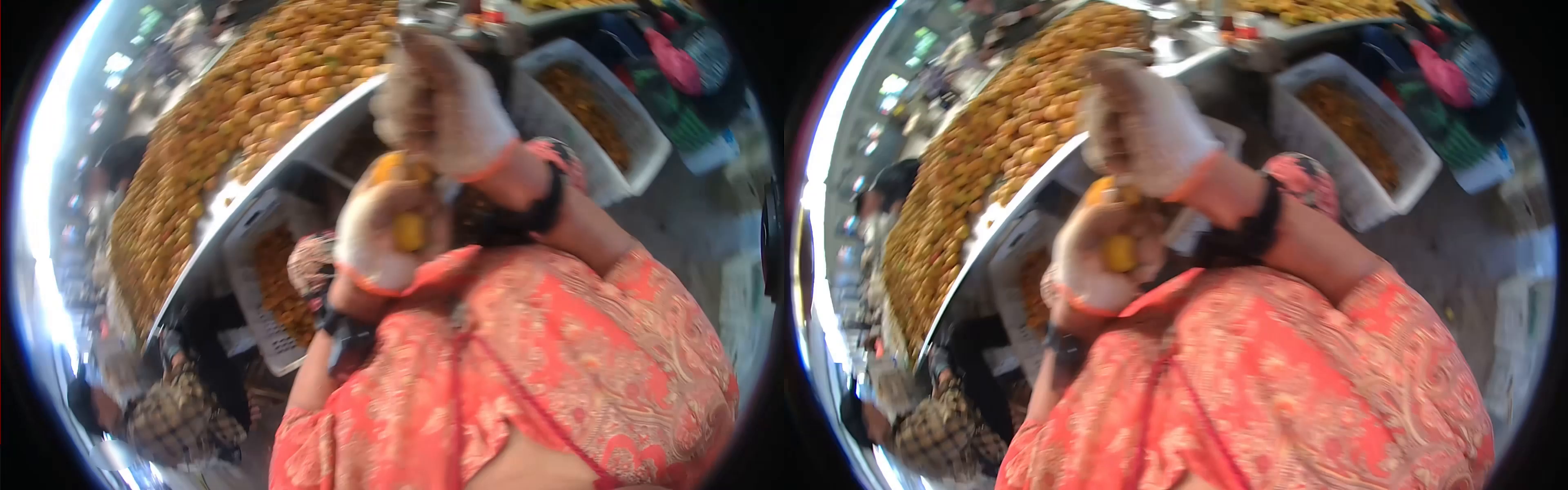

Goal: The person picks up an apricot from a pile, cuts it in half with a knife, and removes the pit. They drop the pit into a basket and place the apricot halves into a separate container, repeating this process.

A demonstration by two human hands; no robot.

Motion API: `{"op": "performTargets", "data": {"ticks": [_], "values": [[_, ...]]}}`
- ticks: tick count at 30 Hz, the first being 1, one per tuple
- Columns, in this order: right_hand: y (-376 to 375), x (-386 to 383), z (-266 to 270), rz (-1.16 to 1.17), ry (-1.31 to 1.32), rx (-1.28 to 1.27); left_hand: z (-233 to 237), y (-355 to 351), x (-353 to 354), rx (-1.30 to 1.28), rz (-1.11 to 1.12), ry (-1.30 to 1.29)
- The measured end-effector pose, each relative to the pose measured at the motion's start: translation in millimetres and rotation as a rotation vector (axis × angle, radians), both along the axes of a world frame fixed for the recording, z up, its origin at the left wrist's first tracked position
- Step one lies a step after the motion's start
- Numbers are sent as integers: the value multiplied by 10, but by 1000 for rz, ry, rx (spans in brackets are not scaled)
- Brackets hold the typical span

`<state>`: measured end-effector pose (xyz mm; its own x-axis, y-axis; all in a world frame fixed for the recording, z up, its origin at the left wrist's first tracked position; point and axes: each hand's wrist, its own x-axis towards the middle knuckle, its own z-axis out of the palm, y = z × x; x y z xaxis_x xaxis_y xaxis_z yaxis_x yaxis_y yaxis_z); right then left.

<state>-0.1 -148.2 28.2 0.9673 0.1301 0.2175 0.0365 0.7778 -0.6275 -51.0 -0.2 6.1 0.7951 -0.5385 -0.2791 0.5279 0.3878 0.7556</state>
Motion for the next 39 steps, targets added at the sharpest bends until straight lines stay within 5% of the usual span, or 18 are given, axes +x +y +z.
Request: {"op": "performTargets", "data": {"ticks": [4,9,11,13,17,18,20,23,24,27,30,39], "values": [[-63,138,-99,52,107,171,38,-67,136,15,34,-57],[-96,277,-89,-126,266,215,-26,-252,439,498,103,-345],[-146,376,-178,-166,256,214,-260,-252,642,673,79,-596],[-208,452,-235,-206,262,206,-310,-298,749,953,189,-1189],[-369,559,-356,-226,248,248,-92,-407,852,896,74,-1125],[-383,568,-366,-177,230,298,100,-386,811,736,-163,-501],[-377,579,-410,-131,207,308,-84,-353,793,275,-56,-271],[-216,559,-448,-287,165,188,-55,-364,684,109,143,238],[-249,613,-495,-122,126,269,-47,-360,683,122,123,259],[-197,540,-369,-55,165,327,-254,-214,673,-250,-72,234],[-184,543,-367,-36,217,325,-248,-263,616,-348,-54,186],[-264,657,-431,28,91,467,-395,-294,762,-373,-113,243]]}}
